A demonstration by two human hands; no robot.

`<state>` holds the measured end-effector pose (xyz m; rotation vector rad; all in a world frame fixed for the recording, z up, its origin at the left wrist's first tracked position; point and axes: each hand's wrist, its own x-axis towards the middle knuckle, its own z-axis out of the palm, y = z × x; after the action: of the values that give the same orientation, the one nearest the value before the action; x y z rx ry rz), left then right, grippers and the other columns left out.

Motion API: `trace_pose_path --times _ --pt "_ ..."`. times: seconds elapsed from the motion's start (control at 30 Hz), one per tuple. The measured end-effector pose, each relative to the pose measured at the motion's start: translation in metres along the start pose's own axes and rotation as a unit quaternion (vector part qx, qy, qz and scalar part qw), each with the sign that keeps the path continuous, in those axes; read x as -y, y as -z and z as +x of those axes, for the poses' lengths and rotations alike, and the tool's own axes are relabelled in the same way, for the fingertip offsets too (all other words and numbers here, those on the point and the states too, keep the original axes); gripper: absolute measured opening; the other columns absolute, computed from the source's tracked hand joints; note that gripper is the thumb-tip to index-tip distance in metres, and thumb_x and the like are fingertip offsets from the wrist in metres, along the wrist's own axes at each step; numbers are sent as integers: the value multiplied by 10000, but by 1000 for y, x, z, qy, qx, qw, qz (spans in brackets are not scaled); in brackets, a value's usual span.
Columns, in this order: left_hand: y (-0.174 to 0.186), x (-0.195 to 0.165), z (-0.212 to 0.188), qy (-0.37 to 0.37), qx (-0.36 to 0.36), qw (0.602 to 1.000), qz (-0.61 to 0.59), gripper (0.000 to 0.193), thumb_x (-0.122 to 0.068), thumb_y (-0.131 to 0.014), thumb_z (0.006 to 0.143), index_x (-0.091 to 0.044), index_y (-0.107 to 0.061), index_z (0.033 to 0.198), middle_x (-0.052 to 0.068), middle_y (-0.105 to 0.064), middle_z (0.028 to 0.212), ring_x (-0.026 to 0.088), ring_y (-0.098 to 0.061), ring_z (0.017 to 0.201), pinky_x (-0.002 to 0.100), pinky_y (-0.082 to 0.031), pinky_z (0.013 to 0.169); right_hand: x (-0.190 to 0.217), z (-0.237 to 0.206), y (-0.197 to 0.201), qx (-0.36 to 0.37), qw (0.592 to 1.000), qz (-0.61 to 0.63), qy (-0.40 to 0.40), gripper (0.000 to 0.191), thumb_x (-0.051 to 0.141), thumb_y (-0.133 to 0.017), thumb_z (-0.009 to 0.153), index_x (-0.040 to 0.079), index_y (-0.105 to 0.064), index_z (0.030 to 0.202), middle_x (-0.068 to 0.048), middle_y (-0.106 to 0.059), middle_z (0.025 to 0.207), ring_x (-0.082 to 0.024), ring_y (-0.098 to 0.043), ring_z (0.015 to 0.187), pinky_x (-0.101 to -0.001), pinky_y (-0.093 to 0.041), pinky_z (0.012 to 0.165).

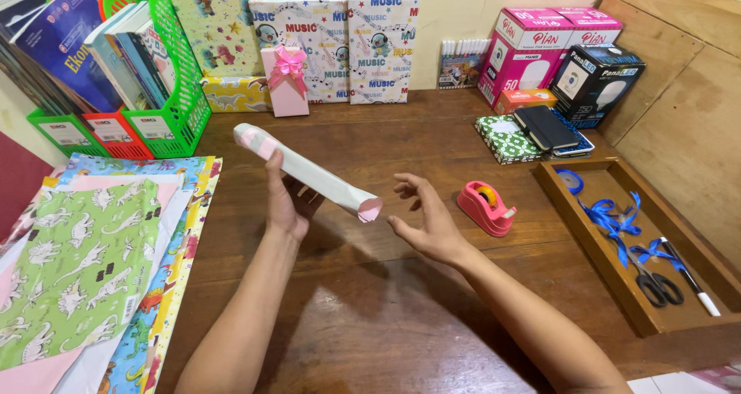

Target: The person wraps a white rectangular box with pink and white wrapping paper at a wooden table. They cut the paper with scissors, fold it around the box, secure it with tape from a tape dispenser, and fold and tape the open ends of the paper closed.

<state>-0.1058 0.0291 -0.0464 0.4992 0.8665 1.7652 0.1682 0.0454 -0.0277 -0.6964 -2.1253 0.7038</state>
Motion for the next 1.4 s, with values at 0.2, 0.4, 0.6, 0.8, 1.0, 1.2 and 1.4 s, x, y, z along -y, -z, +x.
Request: trace_pose_path --times 0.2,0.4,0.6,0.8,1.0,1.2,1.4 --pt "-7 21 -2 80 22 996 15 947 -841 -634 649 -54 -590 1174 83 -618 1047 220 -631 973 409 -553 872 24 -4 -3 -30 997 -64 42 561 177 -792 838 76 -572 1344 -131 -680 1146 -221 -676 1041 -327 -541 808" --pt "-8 18 -2 69 23 997 17 1036 -852 -640 609 -25 -579 1229 103 -606 1106 242 -619 1023 417 -544 902 21 -6 -9 -4 988 -61 -144 479 208 -708 951 136 -567 1403 -125 -763 976 -229 -753 850 -305 -559 753" --pt "-1 7 2 59 -12 996 -70 1100 -834 -701 612 29 -526 1271 119 -577 1157 265 -620 1084 421 -566 977 40 -8 -4 -156 952 -169 200 468 187 -838 796 93 -604 1190 -201 -540 1338 -353 -538 1199 -369 -520 849" --pt "-28 28 -19 105 21 994 -33 1148 -847 -631 635 -3 -388 1376 175 -573 1237 320 -626 1181 464 -586 1005 46 -2 -5 -148 968 -114 170 340 134 -822 798 73 -683 1102 -195 -530 1420 -273 -640 1084 -353 -553 852" --pt "-29 12 -25 191 164 957 144 1129 -934 -274 667 -84 -462 1386 229 -711 1134 351 -742 925 497 -604 863 23 -2 15 -158 984 5 85 118 35 -742 927 28 -726 1044 -99 -708 1201 -131 -696 1000 -262 -581 775" --pt "-34 -30 -44 5 96 727 679 888 -816 -476 827 11 -797 818 195 -737 666 362 -763 719 492 -614 761 5 8 46 -128 985 116 -23 122 76 -732 964 10 -734 1066 -32 -728 1055 -73 -648 930 -248 -530 787" --pt "-61 -46 -93 -324 197 683 624 547 -481 -788 794 -9 -653 1035 195 -715 957 353 -723 906 452 -569 804 10 4 42 -21 986 151 -72 141 118 -746 959 14 -737 1053 -4 -727 1042 -57 -619 911 -252 -507 786"
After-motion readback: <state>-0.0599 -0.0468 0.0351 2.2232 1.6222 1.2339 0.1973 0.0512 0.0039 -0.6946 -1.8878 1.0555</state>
